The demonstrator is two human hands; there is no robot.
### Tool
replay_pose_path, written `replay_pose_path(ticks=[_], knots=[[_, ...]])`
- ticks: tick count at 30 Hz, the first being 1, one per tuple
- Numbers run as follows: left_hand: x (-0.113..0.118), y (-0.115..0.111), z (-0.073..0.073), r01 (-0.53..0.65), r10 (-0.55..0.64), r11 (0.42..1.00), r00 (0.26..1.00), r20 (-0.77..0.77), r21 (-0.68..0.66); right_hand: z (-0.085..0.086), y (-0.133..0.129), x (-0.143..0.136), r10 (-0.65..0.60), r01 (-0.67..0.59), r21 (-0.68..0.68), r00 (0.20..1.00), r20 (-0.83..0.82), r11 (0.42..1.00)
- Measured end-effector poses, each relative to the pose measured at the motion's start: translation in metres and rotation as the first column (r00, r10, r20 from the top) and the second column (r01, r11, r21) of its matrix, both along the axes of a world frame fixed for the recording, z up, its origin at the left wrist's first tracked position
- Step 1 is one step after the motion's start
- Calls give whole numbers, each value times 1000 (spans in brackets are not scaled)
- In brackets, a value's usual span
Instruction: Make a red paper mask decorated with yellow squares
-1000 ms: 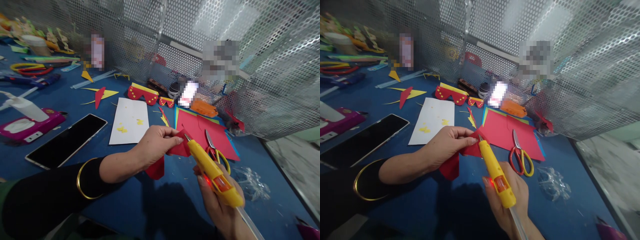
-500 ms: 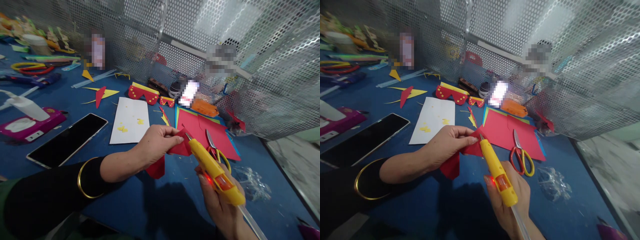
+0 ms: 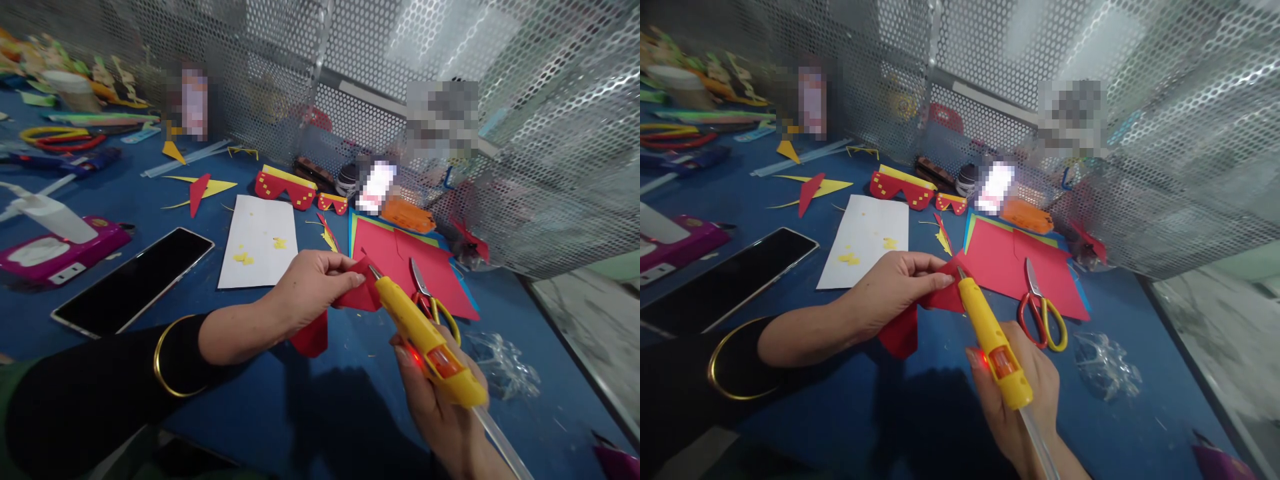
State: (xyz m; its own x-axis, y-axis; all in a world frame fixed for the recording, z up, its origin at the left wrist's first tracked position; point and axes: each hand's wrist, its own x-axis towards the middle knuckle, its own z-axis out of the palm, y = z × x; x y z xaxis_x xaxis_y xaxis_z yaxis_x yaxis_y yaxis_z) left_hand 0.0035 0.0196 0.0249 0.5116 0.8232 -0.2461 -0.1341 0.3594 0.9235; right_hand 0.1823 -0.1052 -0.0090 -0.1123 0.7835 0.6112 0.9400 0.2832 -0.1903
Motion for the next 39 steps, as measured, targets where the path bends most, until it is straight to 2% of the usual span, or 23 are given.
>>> replay_pose_path(ticks=[20,32,39], knots=[[0,0,-1,-6,6,1000,1000,8,5,-4,-1,2,-4,3,4,999,32,1000],[1,0,0,-8,8,1000,1000,2,-9,-3,0,0,-30,30,-8,999,-18,1000],[0,0,-1,-1,1,1000,1000,-11,12,-3,0,2,-7,5,20,998,66,1000]])
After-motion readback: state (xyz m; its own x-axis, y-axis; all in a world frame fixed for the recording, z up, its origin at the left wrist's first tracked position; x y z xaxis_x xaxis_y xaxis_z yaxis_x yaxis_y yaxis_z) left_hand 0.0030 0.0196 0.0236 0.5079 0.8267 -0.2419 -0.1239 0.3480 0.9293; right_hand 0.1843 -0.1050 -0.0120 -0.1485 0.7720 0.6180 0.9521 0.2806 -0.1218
